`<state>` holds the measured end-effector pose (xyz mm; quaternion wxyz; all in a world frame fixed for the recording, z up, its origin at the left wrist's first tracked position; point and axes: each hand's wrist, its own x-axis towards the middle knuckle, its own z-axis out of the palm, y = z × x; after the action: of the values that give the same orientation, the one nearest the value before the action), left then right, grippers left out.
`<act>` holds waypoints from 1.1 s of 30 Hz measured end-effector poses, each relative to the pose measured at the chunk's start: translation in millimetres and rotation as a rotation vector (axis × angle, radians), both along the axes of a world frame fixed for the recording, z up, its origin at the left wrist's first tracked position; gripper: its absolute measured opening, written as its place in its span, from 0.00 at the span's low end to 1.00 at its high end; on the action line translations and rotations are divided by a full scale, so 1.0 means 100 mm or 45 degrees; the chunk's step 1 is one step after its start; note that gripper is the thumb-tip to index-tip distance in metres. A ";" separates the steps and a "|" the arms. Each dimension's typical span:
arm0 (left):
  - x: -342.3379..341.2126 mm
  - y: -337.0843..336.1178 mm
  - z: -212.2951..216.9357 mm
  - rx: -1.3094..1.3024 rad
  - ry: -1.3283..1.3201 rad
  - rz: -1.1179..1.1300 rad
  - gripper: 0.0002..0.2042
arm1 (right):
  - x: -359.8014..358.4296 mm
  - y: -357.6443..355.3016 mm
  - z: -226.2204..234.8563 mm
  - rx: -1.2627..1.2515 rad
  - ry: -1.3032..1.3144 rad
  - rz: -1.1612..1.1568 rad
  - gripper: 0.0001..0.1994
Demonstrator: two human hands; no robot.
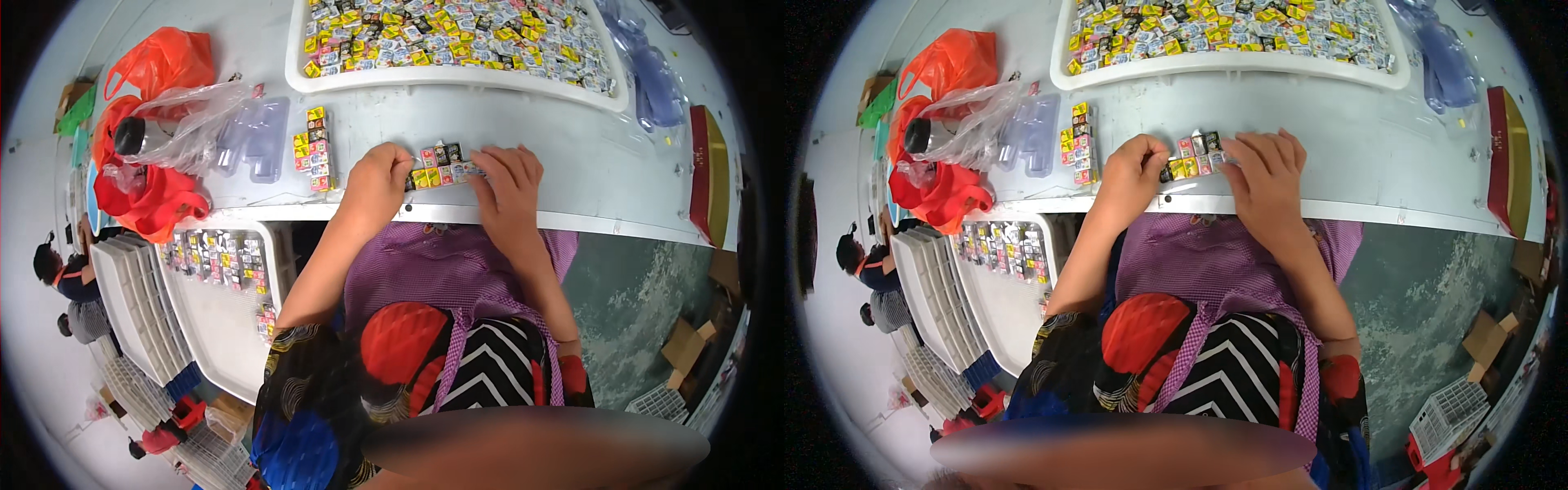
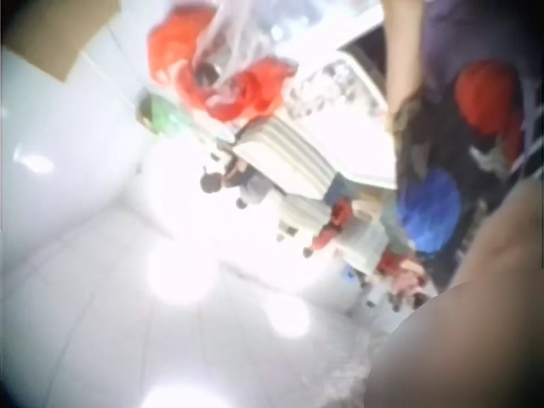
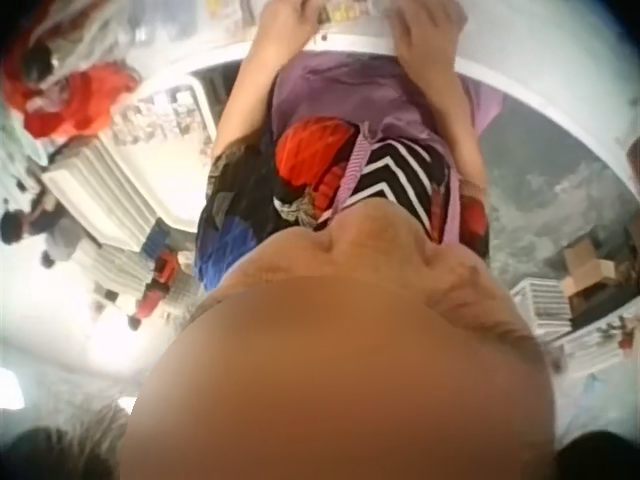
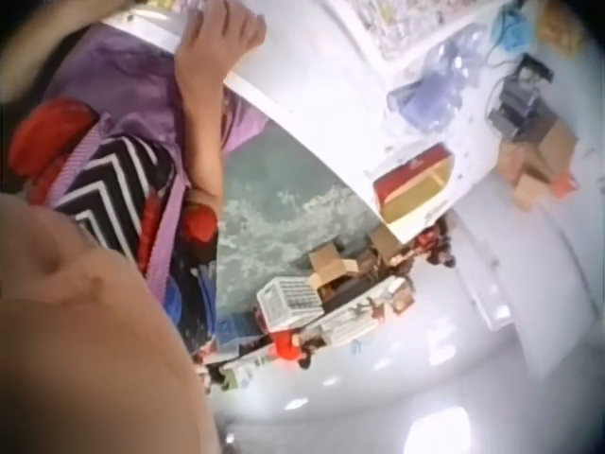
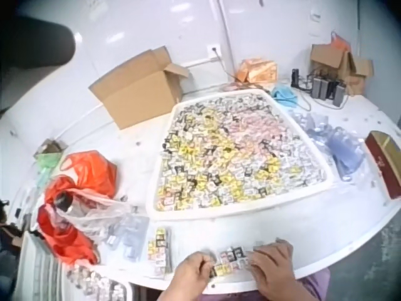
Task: Picking small colorful items from a bulk tray and arranging them into clear plastic packaging trays.
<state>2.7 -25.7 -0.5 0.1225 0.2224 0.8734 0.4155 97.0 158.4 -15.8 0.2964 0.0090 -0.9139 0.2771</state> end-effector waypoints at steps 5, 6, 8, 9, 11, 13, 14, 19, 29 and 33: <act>-0.03 0.02 -0.06 0.027 0.425 -0.065 0.08 | -0.23 -0.03 -0.01 0.062 -0.042 0.003 0.12; -0.02 0.02 -0.05 0.009 0.662 -0.138 0.11 | -0.25 -0.02 -0.01 0.068 -0.058 0.000 0.11; 0.05 0.05 -0.07 -0.013 0.745 -0.220 0.13 | -0.30 -0.02 -0.03 0.088 -0.089 0.016 0.11; 0.07 0.06 -0.08 -0.036 0.832 -0.306 0.16 | -0.32 -0.02 -0.04 0.107 -0.116 0.029 0.10; 0.10 0.05 -0.17 -0.061 0.795 -0.366 0.19 | -0.34 -0.02 -0.04 0.166 -0.129 0.060 0.11; 0.18 0.03 -0.19 -0.179 0.791 -0.352 0.20 | -0.35 -0.03 -0.04 0.230 -0.144 0.091 0.11; 0.19 0.02 -0.20 -0.171 0.784 -0.347 0.20 | -0.36 -0.03 -0.05 0.226 -0.156 0.093 0.11; 0.21 0.00 -0.22 -0.258 0.846 -0.353 0.21 | -0.37 -0.06 -0.07 0.276 -0.140 0.089 0.12; 0.21 0.00 -0.23 -0.281 0.851 -0.365 0.22 | -0.41 -0.01 -0.07 0.026 -0.268 0.119 0.09; 0.21 0.00 -0.22 -0.281 0.841 -0.378 0.22 | -0.42 0.00 -0.06 -0.023 -0.333 0.111 0.07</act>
<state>24.0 -25.4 -22.6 -0.0834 0.4541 0.8637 0.2023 55.2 158.7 -21.5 0.1626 0.0098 -0.9410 0.2966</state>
